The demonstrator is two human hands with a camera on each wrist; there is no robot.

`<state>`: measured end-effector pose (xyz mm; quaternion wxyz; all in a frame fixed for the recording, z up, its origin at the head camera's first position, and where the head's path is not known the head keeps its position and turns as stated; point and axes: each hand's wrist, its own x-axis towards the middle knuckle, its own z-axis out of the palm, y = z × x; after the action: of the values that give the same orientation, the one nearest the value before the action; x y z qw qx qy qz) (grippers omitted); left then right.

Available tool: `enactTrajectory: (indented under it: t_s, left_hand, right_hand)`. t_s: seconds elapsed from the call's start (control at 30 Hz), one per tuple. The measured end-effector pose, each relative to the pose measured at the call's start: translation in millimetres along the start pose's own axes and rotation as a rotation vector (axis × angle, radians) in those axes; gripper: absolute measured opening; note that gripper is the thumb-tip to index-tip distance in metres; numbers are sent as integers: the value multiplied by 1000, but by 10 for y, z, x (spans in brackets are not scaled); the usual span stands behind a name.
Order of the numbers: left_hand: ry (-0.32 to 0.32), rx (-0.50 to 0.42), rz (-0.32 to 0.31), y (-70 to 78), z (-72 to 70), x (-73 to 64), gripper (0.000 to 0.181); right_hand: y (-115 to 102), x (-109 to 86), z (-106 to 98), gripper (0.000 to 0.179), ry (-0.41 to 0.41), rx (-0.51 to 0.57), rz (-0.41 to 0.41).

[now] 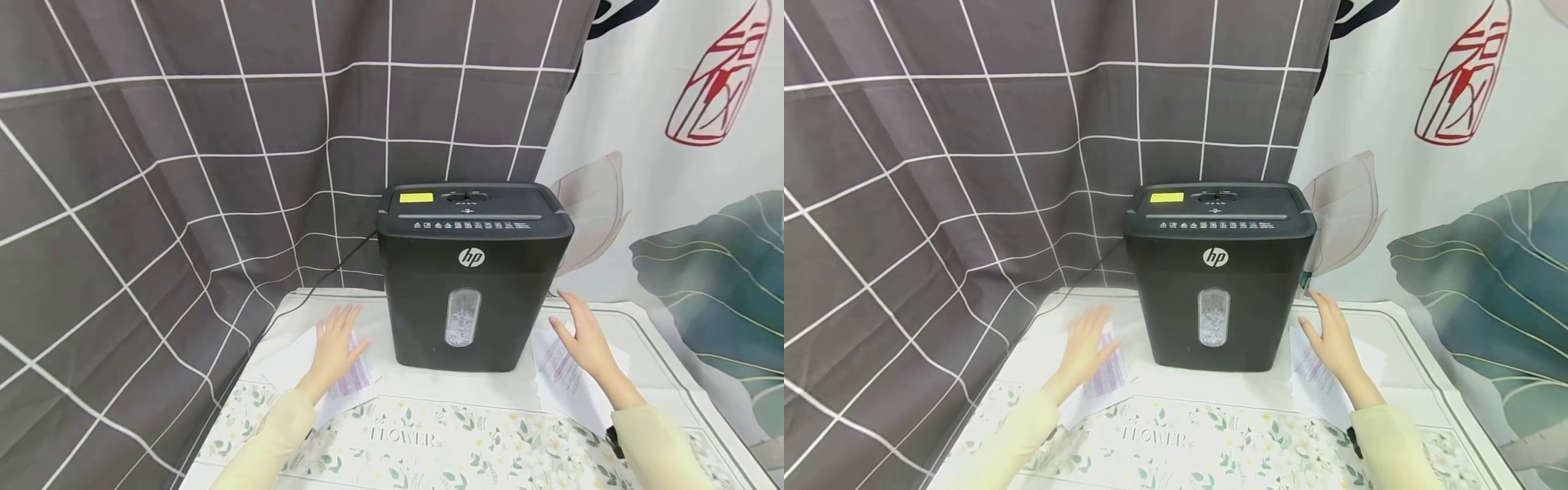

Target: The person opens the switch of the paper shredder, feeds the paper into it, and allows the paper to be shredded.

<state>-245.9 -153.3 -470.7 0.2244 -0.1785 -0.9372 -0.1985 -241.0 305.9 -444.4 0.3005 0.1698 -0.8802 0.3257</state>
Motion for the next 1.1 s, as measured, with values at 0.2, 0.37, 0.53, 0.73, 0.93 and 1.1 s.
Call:
enactTrajectory:
  t_s: [0.2, 0.37, 0.53, 0.73, 0.93, 1.1]
  left_hand:
    - [45, -15, 23, 140, -189, 200, 73]
    - [69, -39, -11, 187, -427, 419, 72]
    - [77, -81, -19, 249, -588, 628, 68]
    - [116, -81, -12, 366, -830, 888, 64]
    - [107, -72, 33, 516, -1052, 1078, 63]
    - [123, -54, 88, 605, -1162, 1220, 60]
  right_hand:
    - [-77, 68, -2, 51, 9, -6, -9]
    - [-120, 119, -22, 52, -4, -7, 15]
    - [-162, 205, -140, 57, -45, 19, 79]
    - [-258, 417, -285, 57, -27, 37, 58]
    - [-390, 630, -454, 54, 31, 63, 13]
    - [-488, 788, -524, 54, 60, 59, -38]
